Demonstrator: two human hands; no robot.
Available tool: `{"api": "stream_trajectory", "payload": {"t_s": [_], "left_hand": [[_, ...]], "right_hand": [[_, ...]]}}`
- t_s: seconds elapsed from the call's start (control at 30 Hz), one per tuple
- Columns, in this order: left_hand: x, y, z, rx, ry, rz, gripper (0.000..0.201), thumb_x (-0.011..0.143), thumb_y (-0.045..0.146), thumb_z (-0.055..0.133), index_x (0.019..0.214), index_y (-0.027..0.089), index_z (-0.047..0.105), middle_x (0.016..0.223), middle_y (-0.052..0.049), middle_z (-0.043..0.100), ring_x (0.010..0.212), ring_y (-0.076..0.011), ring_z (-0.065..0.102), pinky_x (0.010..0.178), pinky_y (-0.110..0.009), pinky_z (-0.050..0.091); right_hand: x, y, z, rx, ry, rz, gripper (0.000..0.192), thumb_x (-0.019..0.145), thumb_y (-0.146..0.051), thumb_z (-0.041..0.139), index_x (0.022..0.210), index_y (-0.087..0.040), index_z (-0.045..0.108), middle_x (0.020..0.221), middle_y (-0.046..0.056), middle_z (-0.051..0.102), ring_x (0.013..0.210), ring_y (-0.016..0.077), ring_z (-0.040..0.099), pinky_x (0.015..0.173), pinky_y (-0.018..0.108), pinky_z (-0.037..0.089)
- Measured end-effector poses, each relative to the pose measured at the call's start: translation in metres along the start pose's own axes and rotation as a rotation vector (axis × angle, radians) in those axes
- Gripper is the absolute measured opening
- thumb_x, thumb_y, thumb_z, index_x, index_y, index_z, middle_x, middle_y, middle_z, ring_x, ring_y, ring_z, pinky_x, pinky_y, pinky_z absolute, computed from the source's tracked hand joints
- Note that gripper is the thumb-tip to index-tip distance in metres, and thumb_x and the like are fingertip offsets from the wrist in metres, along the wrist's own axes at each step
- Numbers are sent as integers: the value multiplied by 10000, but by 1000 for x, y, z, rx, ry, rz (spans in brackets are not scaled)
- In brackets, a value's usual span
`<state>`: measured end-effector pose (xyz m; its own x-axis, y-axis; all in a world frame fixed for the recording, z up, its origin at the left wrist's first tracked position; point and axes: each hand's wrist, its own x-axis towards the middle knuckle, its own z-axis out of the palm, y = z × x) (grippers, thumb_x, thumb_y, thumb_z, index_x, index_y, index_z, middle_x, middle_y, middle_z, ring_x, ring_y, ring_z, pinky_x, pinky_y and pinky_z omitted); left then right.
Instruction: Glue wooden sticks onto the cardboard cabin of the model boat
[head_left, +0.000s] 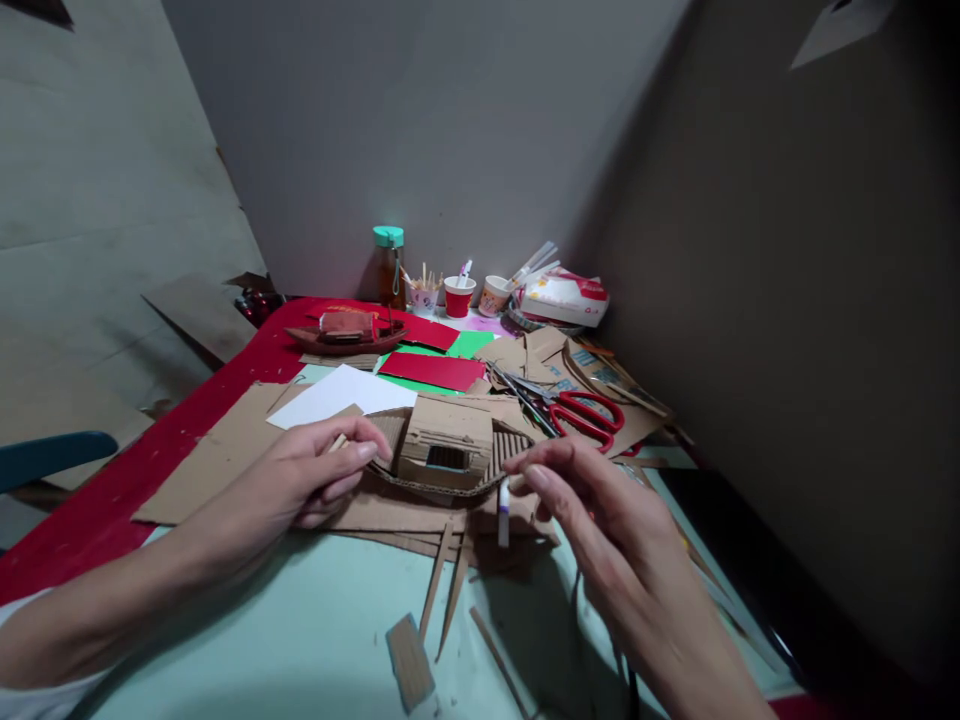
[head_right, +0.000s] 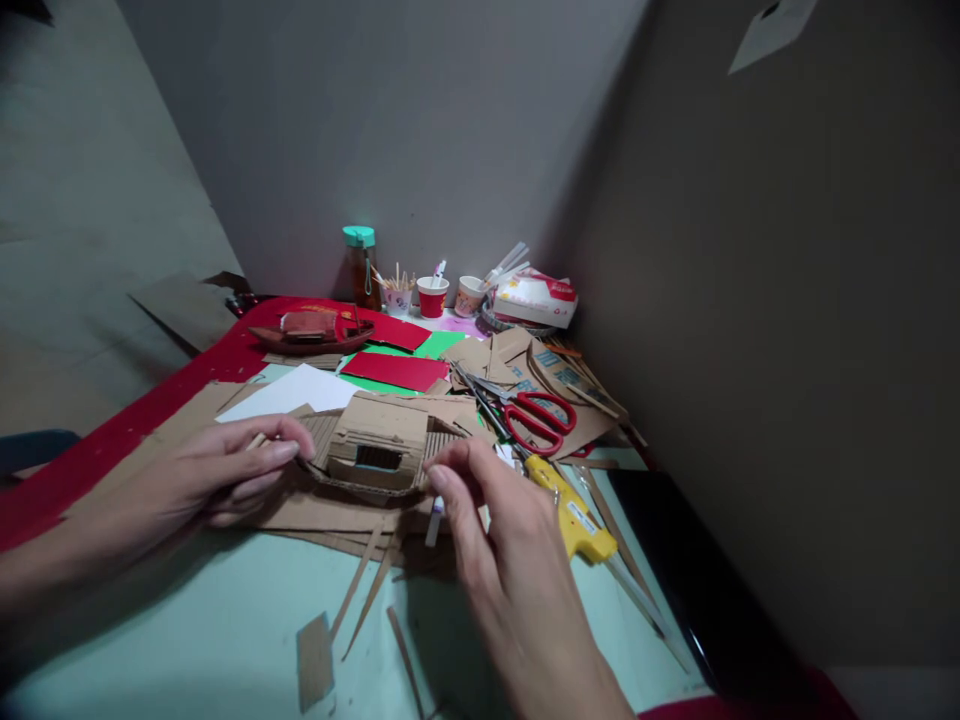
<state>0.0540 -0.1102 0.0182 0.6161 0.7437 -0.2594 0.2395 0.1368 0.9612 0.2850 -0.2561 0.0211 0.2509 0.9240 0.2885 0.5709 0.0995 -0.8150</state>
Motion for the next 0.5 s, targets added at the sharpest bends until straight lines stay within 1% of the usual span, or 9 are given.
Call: {"api": "stream_trajectory", "payload": {"t_s": [0.03, 0.1, 0.13, 0.17, 0.2, 0.23, 0.3, 0.4, 0.5], "left_hand": [[3, 1, -1, 39, 33, 28, 353, 849, 555, 665, 935, 215, 624, 530, 108, 320, 466, -99, 185, 414, -202, 173], [9, 2, 0, 135, 106, 102, 312, 870, 520, 668, 919, 213, 644, 618, 58, 459, 543, -123, 349, 483, -206, 270], [11, 3, 1, 183, 139, 140, 285, 876, 494, 680, 914, 212, 657, 714, 26, 543, 645, -143, 442, 554, -210, 329], [13, 4, 2, 226, 166, 174, 262, 879, 472, 692, 916, 214, 669, 820, 3, 600, 767, -169, 500, 640, -219, 367], [14, 5, 3, 262, 183, 196, 246, 878, 459, 702, 922, 217, 680, 885, -7, 623, 861, -193, 519, 711, -233, 380], [16, 6, 5, 292, 192, 208, 245, 878, 460, 703, 935, 222, 688, 893, -7, 627, 897, -212, 524, 748, -250, 380], [17, 8, 8, 355, 194, 211, 273, 867, 478, 703, 975, 227, 701, 871, -3, 633, 879, -229, 532, 752, -277, 373], [18, 14, 13, 431, 190, 229, 298, 838, 471, 715, 1002, 223, 728, 879, -8, 670, 848, -231, 551, 754, -289, 378], [21, 22, 19, 370, 147, 250, 224, 819, 409, 731, 938, 221, 755, 879, -3, 694, 834, -210, 567, 741, -263, 395]], "right_hand": [[5, 1, 0, -5, 7, 11, 196, 1058, -354, 492, 975, -245, 632, 841, -16, 662, 722, 145, 603, 630, 257, 438], [16, 3, 2, -10, -1, 26, 184, 1047, -351, 499, 966, -239, 620, 860, -5, 658, 740, 158, 600, 636, 271, 432], [20, 4, 3, -9, -9, 26, 174, 1044, -342, 502, 957, -237, 610, 879, 0, 660, 757, 163, 601, 649, 275, 434], [25, 5, 5, -11, -15, 20, 164, 1043, -328, 503, 950, -235, 600, 903, 6, 662, 781, 168, 604, 671, 280, 439], [28, 6, 6, -18, -23, 4, 155, 1045, -313, 502, 948, -233, 593, 927, 11, 662, 807, 173, 605, 697, 284, 443], [31, 7, 8, -30, -24, -18, 149, 1047, -298, 499, 953, -231, 592, 941, 16, 657, 824, 176, 601, 717, 288, 444], [36, 8, 10, -58, -21, -63, 143, 1056, -280, 493, 977, -227, 601, 939, 19, 641, 828, 179, 589, 729, 292, 439], [39, 9, 10, -108, -7, -100, 161, 1069, -269, 489, 969, -227, 608, 923, 17, 627, 809, 176, 577, 715, 289, 431], [41, 10, 12, -178, -1, -129, 154, 1061, -240, 498, 954, -228, 608, 936, 24, 627, 811, 178, 581, 699, 286, 432]]}}
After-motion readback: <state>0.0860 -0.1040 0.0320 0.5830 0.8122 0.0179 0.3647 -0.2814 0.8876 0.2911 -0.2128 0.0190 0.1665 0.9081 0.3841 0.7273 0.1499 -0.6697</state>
